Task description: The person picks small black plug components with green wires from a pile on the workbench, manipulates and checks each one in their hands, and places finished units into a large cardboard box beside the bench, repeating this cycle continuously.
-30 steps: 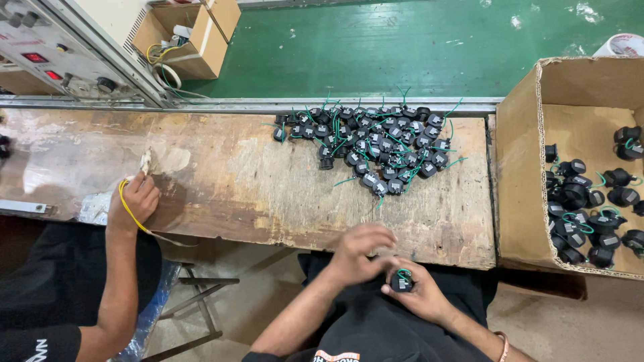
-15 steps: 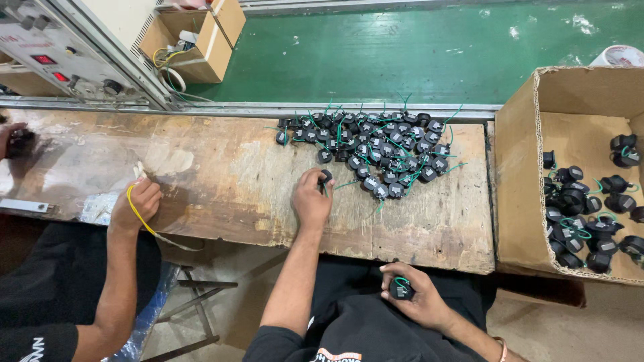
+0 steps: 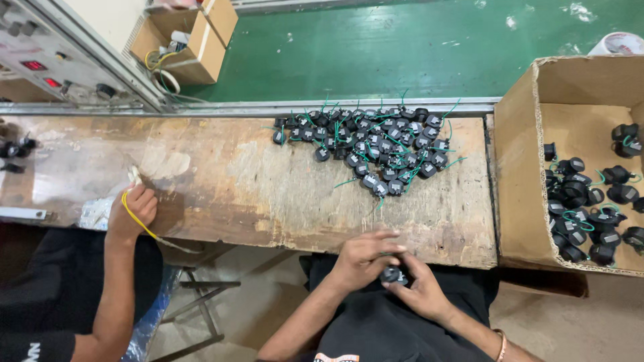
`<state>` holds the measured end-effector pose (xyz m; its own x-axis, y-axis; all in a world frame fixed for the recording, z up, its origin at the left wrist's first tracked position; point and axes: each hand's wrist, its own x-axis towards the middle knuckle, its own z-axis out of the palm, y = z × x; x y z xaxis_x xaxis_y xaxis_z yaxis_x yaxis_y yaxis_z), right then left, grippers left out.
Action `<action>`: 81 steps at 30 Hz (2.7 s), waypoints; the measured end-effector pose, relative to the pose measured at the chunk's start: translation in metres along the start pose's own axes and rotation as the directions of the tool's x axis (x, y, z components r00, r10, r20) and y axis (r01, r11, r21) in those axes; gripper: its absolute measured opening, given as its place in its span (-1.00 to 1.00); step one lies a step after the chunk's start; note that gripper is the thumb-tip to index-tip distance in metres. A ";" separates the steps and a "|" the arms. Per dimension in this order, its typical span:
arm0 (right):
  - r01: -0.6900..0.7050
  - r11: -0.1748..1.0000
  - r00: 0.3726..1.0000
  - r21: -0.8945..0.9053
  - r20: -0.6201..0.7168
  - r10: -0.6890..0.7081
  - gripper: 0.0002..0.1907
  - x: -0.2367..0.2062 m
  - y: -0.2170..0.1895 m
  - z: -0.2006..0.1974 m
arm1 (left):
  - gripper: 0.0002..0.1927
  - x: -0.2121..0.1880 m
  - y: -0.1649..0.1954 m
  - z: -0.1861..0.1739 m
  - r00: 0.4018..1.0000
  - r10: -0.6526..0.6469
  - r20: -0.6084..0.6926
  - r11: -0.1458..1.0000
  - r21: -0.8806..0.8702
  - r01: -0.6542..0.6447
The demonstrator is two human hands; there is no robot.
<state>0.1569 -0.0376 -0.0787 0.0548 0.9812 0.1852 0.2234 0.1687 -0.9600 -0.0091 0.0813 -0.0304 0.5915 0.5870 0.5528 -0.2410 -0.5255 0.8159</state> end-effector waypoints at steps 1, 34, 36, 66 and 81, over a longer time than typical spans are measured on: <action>-0.131 0.989 0.991 0.066 0.019 0.131 -0.50 -0.002 0.004 0.002 | -0.78 0.005 0.003 0.001 0.991 0.128 0.039 0.975 0.177 -0.133; -0.244 0.870 0.970 0.428 0.118 0.214 -0.35 -0.005 -0.026 0.001 | -0.73 0.068 -0.067 -0.047 0.959 -0.040 -0.280 0.680 0.695 0.231; -0.220 0.877 0.974 0.428 0.147 0.173 -0.39 -0.006 -0.025 0.000 | -0.79 0.063 -0.073 -0.045 0.924 -0.230 -0.305 0.690 0.618 0.376; -0.099 0.935 0.994 0.340 0.080 0.076 -0.85 -0.018 -0.012 -0.026 | -0.81 0.059 -0.050 -0.023 0.976 -0.033 -0.214 0.820 0.553 0.149; -0.291 0.914 0.949 0.283 -0.032 0.312 -0.24 -0.003 -0.008 -0.016 | -0.84 0.030 0.019 0.004 0.998 0.000 0.055 0.988 0.156 -0.009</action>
<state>0.1708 -0.0438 -0.0680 0.1534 0.9812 -0.1172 -0.0867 -0.1048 -0.9907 0.0070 0.0863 0.0010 0.6328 0.5521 0.5429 -0.1235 -0.6202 0.7747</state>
